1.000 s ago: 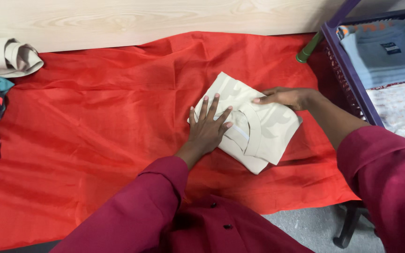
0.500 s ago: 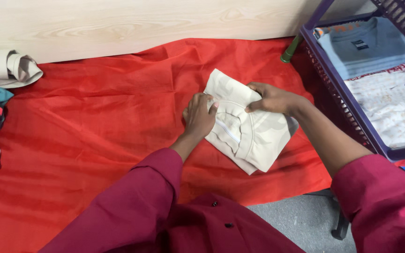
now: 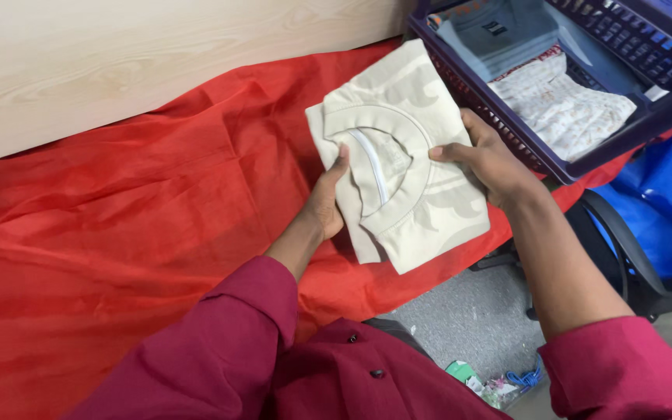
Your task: The person folds a pair of white trousers on a red-covered table, then places them into a purple storage basket. The person then folds a pair of beige trousers on the same table.
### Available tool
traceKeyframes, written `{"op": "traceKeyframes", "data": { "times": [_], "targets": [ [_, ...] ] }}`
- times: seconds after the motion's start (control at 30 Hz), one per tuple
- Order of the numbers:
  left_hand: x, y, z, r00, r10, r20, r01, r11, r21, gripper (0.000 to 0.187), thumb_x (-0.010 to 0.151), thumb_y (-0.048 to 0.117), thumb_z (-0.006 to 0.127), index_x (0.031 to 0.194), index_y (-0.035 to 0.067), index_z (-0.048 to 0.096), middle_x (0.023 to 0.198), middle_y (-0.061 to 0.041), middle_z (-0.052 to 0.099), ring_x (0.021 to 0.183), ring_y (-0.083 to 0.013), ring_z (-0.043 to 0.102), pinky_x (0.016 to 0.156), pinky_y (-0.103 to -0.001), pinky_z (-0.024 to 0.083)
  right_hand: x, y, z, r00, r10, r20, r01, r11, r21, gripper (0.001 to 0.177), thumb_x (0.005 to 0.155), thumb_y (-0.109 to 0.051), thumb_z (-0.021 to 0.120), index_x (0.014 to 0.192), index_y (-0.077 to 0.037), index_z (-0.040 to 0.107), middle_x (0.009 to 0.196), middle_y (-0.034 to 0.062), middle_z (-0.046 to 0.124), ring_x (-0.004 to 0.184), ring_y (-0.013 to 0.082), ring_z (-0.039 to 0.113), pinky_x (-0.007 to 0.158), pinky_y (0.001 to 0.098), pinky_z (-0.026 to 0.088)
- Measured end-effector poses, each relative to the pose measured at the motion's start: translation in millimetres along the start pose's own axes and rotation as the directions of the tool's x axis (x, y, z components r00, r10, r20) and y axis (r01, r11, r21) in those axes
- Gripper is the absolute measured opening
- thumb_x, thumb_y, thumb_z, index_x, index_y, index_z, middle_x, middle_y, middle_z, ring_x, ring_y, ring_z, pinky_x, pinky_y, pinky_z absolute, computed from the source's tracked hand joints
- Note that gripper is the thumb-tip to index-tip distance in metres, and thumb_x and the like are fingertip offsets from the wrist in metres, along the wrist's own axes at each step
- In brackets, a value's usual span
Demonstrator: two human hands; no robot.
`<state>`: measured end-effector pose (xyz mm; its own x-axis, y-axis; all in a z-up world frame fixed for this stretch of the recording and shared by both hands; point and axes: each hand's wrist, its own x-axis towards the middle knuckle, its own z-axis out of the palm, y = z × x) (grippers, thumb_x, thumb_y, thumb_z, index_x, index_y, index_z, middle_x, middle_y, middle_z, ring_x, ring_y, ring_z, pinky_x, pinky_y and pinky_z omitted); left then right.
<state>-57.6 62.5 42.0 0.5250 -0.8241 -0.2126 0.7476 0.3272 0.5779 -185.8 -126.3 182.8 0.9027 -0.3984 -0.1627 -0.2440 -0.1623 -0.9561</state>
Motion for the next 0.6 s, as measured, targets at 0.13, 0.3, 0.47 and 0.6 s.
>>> {"op": "traceKeyframes", "data": {
  "times": [0.13, 0.3, 0.47, 0.6],
  "targets": [
    [6, 8, 43, 0.988, 0.100, 0.121, -0.133, 0.943, 0.304, 0.083, 0.081, 0.029, 0.081, 0.148, 0.000, 0.039, 0.138, -0.019, 0.059, 0.126, -0.0284, 0.062, 0.105, -0.044, 0.056, -31, 13, -21, 0.993, 0.053, -0.107, -0.037, 0.988, 0.147, 0.068, 0.079, -0.011, 0.072, 0.143, -0.009, 0.047, 0.128, 0.0103, 0.064, 0.119, 0.0255, 0.066, 0.101, 0.0403, 0.055],
    [28, 30, 92, 0.935, 0.051, 0.352, -0.217, 0.866, 0.450, 0.077, 0.081, 0.024, 0.081, 0.144, -0.001, 0.044, 0.134, -0.020, 0.063, 0.122, -0.0276, 0.066, 0.102, -0.041, 0.058, -60, 4, -59, 0.986, 0.061, -0.156, 0.012, 0.903, 0.430, 0.064, 0.086, -0.019, 0.062, 0.148, -0.009, 0.045, 0.132, 0.0120, 0.067, 0.121, 0.0278, 0.066, 0.099, 0.0423, 0.056],
    [77, 49, 159, 0.902, -0.016, 0.432, -0.137, 0.938, 0.320, 0.071, 0.082, 0.029, 0.080, 0.139, -0.004, 0.051, 0.123, -0.021, 0.068, 0.109, -0.0316, 0.070, 0.092, -0.048, 0.061, -60, -22, -105, 0.897, -0.200, -0.394, 0.301, 0.929, 0.214, 0.056, 0.095, -0.007, 0.055, 0.148, 0.004, 0.043, 0.130, 0.0203, 0.064, 0.112, 0.0294, 0.071, 0.093, 0.0409, 0.062],
    [94, 46, 187, 0.810, -0.081, 0.581, 0.012, 0.993, 0.121, 0.080, 0.089, 0.035, 0.079, 0.148, -0.006, 0.045, 0.133, -0.022, 0.062, 0.120, -0.0313, 0.064, 0.101, -0.046, 0.056, -54, -38, -142, 0.795, -0.366, -0.483, 0.527, 0.812, 0.251, 0.053, 0.100, -0.001, 0.051, 0.151, 0.009, 0.041, 0.137, 0.0238, 0.063, 0.119, 0.0312, 0.073, 0.102, 0.0407, 0.064]
  ]
}}
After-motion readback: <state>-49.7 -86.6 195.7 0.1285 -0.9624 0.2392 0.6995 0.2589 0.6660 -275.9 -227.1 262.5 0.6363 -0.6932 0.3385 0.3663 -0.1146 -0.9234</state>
